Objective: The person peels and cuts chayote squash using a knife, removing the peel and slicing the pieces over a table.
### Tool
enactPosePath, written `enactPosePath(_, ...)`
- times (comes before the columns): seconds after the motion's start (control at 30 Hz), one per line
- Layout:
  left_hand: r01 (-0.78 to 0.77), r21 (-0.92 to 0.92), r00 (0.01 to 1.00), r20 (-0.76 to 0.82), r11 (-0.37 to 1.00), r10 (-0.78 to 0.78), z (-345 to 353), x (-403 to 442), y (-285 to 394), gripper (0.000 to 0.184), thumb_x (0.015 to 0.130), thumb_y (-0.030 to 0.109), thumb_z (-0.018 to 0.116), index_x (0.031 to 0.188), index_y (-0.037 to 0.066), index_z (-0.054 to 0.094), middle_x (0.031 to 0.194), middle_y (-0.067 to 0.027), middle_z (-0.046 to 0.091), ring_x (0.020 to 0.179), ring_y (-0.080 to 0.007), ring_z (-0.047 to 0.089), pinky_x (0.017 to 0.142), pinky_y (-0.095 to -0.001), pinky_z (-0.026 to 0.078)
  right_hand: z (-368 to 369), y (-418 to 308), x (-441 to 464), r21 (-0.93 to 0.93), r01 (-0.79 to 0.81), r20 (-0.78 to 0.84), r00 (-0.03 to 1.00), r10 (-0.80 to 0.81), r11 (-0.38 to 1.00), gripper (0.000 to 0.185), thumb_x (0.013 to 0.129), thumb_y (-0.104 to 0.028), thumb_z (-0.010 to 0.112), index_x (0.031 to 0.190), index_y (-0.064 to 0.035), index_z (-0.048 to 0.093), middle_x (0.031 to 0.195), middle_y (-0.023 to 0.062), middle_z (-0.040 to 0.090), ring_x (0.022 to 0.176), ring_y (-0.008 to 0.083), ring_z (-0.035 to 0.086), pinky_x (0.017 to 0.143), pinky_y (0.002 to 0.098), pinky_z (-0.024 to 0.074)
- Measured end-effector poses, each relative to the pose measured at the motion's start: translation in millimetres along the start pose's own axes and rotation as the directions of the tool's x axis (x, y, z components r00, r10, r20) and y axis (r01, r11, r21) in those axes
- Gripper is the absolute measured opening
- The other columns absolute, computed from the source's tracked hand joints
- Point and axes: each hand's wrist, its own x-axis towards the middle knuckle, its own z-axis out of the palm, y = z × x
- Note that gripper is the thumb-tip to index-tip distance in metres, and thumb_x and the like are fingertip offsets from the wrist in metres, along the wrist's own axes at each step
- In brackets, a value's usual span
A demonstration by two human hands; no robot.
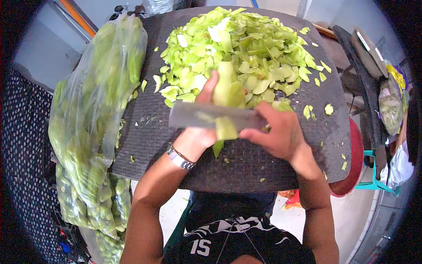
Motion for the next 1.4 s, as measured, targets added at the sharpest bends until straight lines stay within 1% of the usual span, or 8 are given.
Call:
enactPosePath(0.17, 0.003, 0.236, 1.000, 0.025, 0.972, -0.009, -1.3, 0.7, -0.8, 0.057, 0.104, 0.061, 0.042, 0.123, 0.011, 0.061, 0.103, -0.0099, 0.072, 0.072, -0.0245, 0.073, 0.041, -0.0351, 0.053, -16.1, 33.6, 8.4, -0.051, -0.318, -0.116, 0.943, 0.311, 0.947, 0.058, 0.092, -0.061, 0.068, 0.102, -0.0042, 0.064, 0.075, 0.0224, 0.066, 0.076, 0.0424, 0.070, 0.064, 0.0476, 0.0521)
enactPosePath(0.27, -0.026, 0.246, 0.999, -0.014, 0.969, 0.030, 9.0, -3.9, -0.1, 0.057, 0.103, 0.062, 0.043, 0.121, 0.011, 0.061, 0.100, -0.0098, 0.072, 0.065, -0.0251, 0.072, 0.039, -0.0349, 0.051, -25.3, 39.5, 10.5, 0.013, -0.420, -0.180, 0.892, 0.415, 0.908, 0.056, 0.091, -0.060, 0.069, 0.102, -0.0049, 0.064, 0.073, 0.0223, 0.066, 0.075, 0.0436, 0.070, 0.063, 0.0493, 0.0530)
enactPosePath(0.47, -0.020, 0.137, 0.998, 0.070, 0.990, 0.010, -15.6, 4.9, -5.6, 0.067, 0.101, 0.062, 0.051, 0.142, 0.009, 0.054, 0.130, -0.0181, 0.066, 0.112, -0.0319, 0.069, 0.092, -0.0481, 0.059, -1.5, 4.7, 0.0, 0.009, -0.071, -0.024, 0.997, 0.072, 0.997, 0.055, 0.090, -0.058, 0.071, 0.101, -0.0052, 0.062, 0.073, 0.0212, 0.067, 0.072, 0.0435, 0.070, 0.062, 0.0495, 0.0534)
enactPosePath(0.5, -0.032, 0.074, 0.997, 0.078, 0.997, 0.026, -6.1, 2.1, -6.4, 0.072, 0.099, 0.061, 0.056, 0.149, 0.010, 0.050, 0.143, -0.0183, 0.059, 0.129, -0.0337, 0.059, 0.114, -0.0520, 0.043, 0.3, 1.2, -1.0, 0.000, -0.027, -0.008, 1.000, 0.027, 1.000, 0.055, 0.089, -0.059, 0.072, 0.101, -0.0055, 0.062, 0.073, 0.0210, 0.067, 0.072, 0.0432, 0.070, 0.062, 0.0495, 0.0537)
enactPosePath(0.93, 0.001, 0.094, 0.982, 0.189, 0.996, -0.019, -13.8, 2.4, 2.1, 0.062, 0.103, 0.059, 0.048, 0.138, 0.009, 0.056, 0.114, -0.0117, 0.071, 0.088, -0.0240, 0.073, 0.070, -0.0401, 0.062, -16.2, 34.0, 6.1, -0.123, -0.188, -0.088, 0.980, 0.178, 0.974, 0.058, 0.090, -0.062, 0.068, 0.099, -0.0043, 0.063, 0.080, 0.0240, 0.069, 0.080, 0.0448, 0.070, 0.069, 0.0507, 0.0540)
enactPosePath(1.2, -0.070, 0.090, 0.991, 0.118, 0.994, 0.059, 3.6, -0.2, 6.2, 0.058, 0.105, 0.057, 0.043, 0.137, 0.011, 0.057, 0.118, -0.0111, 0.070, 0.095, -0.0261, 0.071, 0.077, -0.0421, 0.061, -31.2, 71.6, 13.1, 0.041, -0.538, -0.230, 0.815, 0.532, 0.842, 0.057, 0.100, -0.057, 0.059, 0.099, -0.0008, 0.064, 0.082, 0.0280, 0.067, 0.083, 0.0477, 0.068, 0.071, 0.0489, 0.0521)
enactPosePath(1.3, -0.058, 0.166, 0.998, 0.046, 0.984, 0.051, -5.5, 4.4, 5.5, 0.058, 0.105, 0.058, 0.043, 0.136, 0.011, 0.057, 0.118, -0.0096, 0.070, 0.097, -0.0246, 0.071, 0.079, -0.0408, 0.060, -18.5, 33.1, 8.1, 0.052, -0.376, -0.099, 0.920, 0.379, 0.925, 0.044, 0.101, -0.045, 0.061, 0.097, -0.0014, 0.060, 0.075, 0.0229, 0.061, 0.070, 0.0358, 0.067, 0.063, 0.0431, 0.0477)
enactPosePath(1.4, -0.050, 0.161, 0.997, 0.071, 0.986, 0.039, -21.2, 10.6, -1.4, 0.062, 0.104, 0.060, 0.045, 0.140, 0.010, 0.056, 0.124, -0.0126, 0.069, 0.107, -0.0283, 0.069, 0.091, -0.0424, 0.057, -1.4, 7.8, 0.4, 0.049, -0.179, -0.013, 0.984, 0.180, 0.983, 0.053, 0.095, -0.055, 0.067, 0.104, -0.0032, 0.061, 0.076, 0.0255, 0.067, 0.076, 0.0472, 0.069, 0.066, 0.0505, 0.0536)
